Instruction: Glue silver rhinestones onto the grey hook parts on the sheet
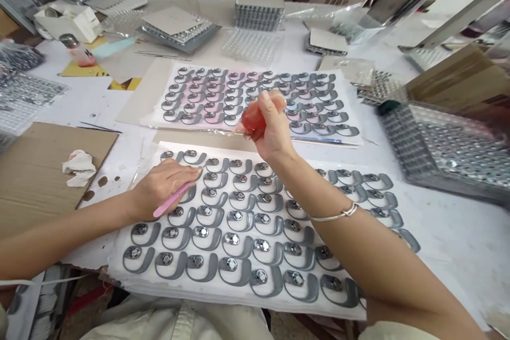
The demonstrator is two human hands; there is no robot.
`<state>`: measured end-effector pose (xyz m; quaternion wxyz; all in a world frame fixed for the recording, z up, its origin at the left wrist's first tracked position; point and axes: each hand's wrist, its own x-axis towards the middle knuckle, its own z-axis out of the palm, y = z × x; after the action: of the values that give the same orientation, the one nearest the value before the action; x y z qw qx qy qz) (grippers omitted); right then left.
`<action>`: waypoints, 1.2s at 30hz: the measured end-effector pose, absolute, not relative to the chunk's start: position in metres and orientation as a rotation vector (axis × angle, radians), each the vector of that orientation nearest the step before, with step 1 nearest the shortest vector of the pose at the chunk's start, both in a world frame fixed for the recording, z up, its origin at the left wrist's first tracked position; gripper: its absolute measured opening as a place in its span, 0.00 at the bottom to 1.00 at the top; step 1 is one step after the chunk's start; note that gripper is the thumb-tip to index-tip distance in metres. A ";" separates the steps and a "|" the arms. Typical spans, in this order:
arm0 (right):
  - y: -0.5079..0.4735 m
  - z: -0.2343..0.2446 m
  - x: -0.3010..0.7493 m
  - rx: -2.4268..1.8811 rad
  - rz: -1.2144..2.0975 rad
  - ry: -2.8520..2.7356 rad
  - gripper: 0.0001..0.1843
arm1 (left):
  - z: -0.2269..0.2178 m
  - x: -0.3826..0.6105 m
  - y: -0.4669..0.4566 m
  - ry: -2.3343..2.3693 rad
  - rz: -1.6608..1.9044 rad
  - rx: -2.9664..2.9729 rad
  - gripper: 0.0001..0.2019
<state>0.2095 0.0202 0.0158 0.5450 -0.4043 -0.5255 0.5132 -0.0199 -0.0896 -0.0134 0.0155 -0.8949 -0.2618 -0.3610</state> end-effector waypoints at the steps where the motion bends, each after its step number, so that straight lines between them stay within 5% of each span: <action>1: 0.013 0.019 0.207 -0.954 1.288 -1.171 0.26 | -0.012 -0.017 -0.092 -0.791 -1.118 -2.792 0.06; 10: -0.022 0.022 0.194 -0.980 1.326 -1.225 0.20 | -0.015 -0.003 -0.104 -0.768 -1.098 -2.752 0.07; 20: -0.042 0.005 0.184 -0.983 0.769 -1.654 0.18 | -0.015 -0.002 -0.107 -0.760 -0.942 -2.723 0.08; 36: -0.046 -0.004 0.178 -0.928 0.807 -1.728 0.17 | -0.017 0.000 -0.110 -0.764 -0.898 -2.674 0.10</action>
<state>0.1784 -0.0462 -0.0041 0.4886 -0.3819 -0.7108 0.3320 0.0003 -0.1099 -0.0167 0.1094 -0.9095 -0.2600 -0.3053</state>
